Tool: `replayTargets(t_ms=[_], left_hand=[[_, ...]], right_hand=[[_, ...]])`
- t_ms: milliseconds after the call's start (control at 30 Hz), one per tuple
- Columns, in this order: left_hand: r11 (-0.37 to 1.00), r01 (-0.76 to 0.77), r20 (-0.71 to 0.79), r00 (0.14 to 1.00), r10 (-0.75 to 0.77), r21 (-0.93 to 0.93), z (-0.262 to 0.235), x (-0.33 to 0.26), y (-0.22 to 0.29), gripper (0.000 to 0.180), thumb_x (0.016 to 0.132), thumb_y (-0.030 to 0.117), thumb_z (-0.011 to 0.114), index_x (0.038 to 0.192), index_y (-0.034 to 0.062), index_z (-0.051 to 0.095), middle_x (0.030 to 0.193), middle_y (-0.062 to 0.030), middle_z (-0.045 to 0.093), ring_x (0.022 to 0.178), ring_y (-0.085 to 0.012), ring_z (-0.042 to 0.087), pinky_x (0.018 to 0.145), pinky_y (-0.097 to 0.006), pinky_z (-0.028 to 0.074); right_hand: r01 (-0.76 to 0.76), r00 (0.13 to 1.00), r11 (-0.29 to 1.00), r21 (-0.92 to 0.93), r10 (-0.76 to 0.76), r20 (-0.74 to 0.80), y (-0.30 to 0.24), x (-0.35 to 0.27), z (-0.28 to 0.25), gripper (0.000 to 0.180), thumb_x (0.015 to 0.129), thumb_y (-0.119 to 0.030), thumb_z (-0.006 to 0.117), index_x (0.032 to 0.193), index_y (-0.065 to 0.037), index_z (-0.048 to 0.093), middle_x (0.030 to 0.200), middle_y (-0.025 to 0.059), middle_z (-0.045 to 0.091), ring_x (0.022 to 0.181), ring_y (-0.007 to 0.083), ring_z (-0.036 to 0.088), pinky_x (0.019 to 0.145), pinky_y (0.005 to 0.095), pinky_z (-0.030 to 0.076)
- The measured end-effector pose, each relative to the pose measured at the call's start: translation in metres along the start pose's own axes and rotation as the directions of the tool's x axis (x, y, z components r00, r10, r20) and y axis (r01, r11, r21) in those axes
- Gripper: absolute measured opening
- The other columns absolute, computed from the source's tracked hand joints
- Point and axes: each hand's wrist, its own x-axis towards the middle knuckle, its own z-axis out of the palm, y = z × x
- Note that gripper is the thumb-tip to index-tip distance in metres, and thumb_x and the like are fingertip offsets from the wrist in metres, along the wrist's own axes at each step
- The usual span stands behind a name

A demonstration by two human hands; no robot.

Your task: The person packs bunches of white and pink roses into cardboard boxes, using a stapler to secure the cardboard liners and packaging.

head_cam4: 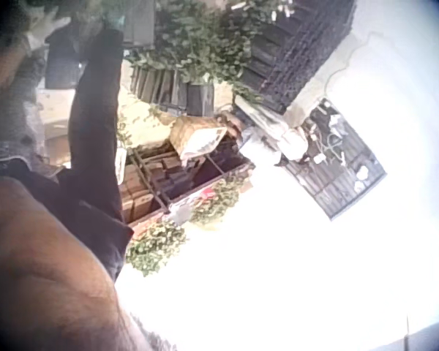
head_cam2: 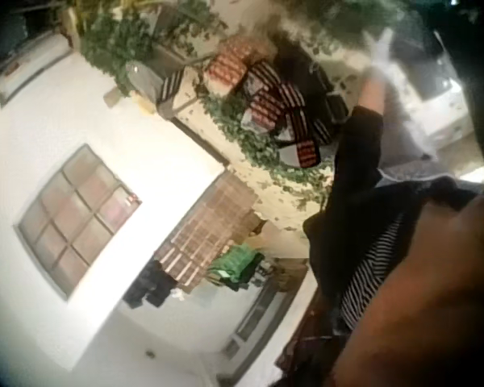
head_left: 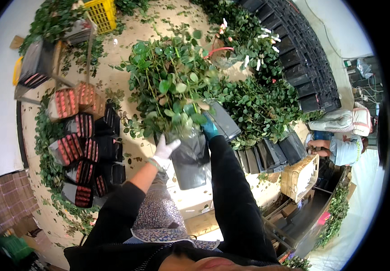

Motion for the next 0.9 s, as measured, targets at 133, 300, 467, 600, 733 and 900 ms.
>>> replayTargets(t_ms=[133, 300, 467, 600, 733, 900], left_hand=[[0.963, 0.078, -0.173, 0.984, -0.034, 0.258, 0.003, 0.123, -0.028, 0.100, 0.080, 0.026, 0.078, 0.149, -0.0048, 0.012, 0.145, -0.0169, 0.037, 0.130, -0.0236, 0.040, 0.107, -0.033, 0.033], [0.816, 0.016, -0.109, 0.992, 0.057, 0.577, 0.025, 0.149, -0.060, 0.103, 0.073, 0.019, 0.082, 0.149, -0.0016, 0.015, 0.152, -0.0203, 0.028, 0.140, -0.0285, 0.028, 0.112, -0.037, 0.026], [0.868, 0.187, -0.018, 0.979, -0.202, 0.461, 0.042, 0.100, -0.025, 0.069, 0.078, 0.018, 0.077, 0.130, -0.0080, 0.041, 0.127, -0.0180, 0.054, 0.107, -0.0273, 0.057, 0.088, -0.041, 0.050], [0.414, 0.353, -0.193, 0.905, -0.380, 0.839, -0.001, 0.031, -0.023, 0.085, 0.089, 0.048, 0.059, 0.150, 0.0031, 0.020, 0.149, -0.0148, 0.035, 0.126, -0.0311, 0.045, 0.103, -0.046, 0.040], [-0.414, 0.013, -0.382, 0.412, -0.827, 0.910, -0.104, 0.012, -0.089, 0.077, 0.091, 0.062, 0.044, 0.144, 0.0073, 0.036, 0.144, -0.0092, 0.040, 0.124, -0.0276, 0.046, 0.103, -0.046, 0.036], [-0.328, -0.255, -0.191, 0.444, -0.875, 0.909, 0.017, -0.043, -0.116, 0.051, 0.090, 0.046, 0.050, 0.128, 0.0124, 0.048, 0.121, -0.0034, 0.052, 0.111, -0.0225, 0.052, 0.094, -0.046, 0.039]], right_hand=[[-0.157, 0.987, 0.807, -0.569, 0.144, -0.068, 0.005, -0.001, -0.006, 0.046, 0.086, -0.031, 0.064, 0.119, 0.000, 0.057, 0.119, 0.0222, 0.059, 0.106, 0.0312, 0.060, 0.091, 0.0359, 0.047], [0.283, 0.933, 0.686, -0.670, -0.358, 0.028, 0.009, -0.061, -0.028, 0.043, 0.076, -0.025, 0.068, 0.109, -0.001, 0.056, 0.107, 0.0218, 0.056, 0.099, 0.0412, 0.054, 0.084, 0.0474, 0.045], [-0.092, 0.927, 0.856, -0.509, -0.113, -0.357, 0.010, -0.198, -0.057, 0.051, 0.082, -0.032, 0.064, 0.124, -0.004, 0.055, 0.122, 0.0226, 0.057, 0.110, 0.0413, 0.056, 0.093, 0.0439, 0.046], [-0.557, 0.742, 0.778, -0.291, 0.308, -0.596, 0.030, -0.363, -0.068, 0.061, 0.081, -0.047, 0.060, 0.129, -0.009, 0.054, 0.128, 0.0216, 0.056, 0.115, 0.0382, 0.055, 0.096, 0.0434, 0.045], [-0.875, 0.327, 0.478, 0.069, 0.693, -0.643, -0.003, -0.578, -0.053, 0.058, 0.081, -0.049, 0.059, 0.125, -0.010, 0.058, 0.118, 0.0194, 0.063, 0.111, 0.0373, 0.058, 0.095, 0.0439, 0.045], [-0.697, -0.214, 0.339, 0.632, 0.743, -0.634, 0.076, -0.792, 0.065, 0.062, 0.079, -0.049, 0.058, 0.120, -0.004, 0.062, 0.123, 0.0198, 0.061, 0.114, 0.0354, 0.058, 0.096, 0.0421, 0.045]])
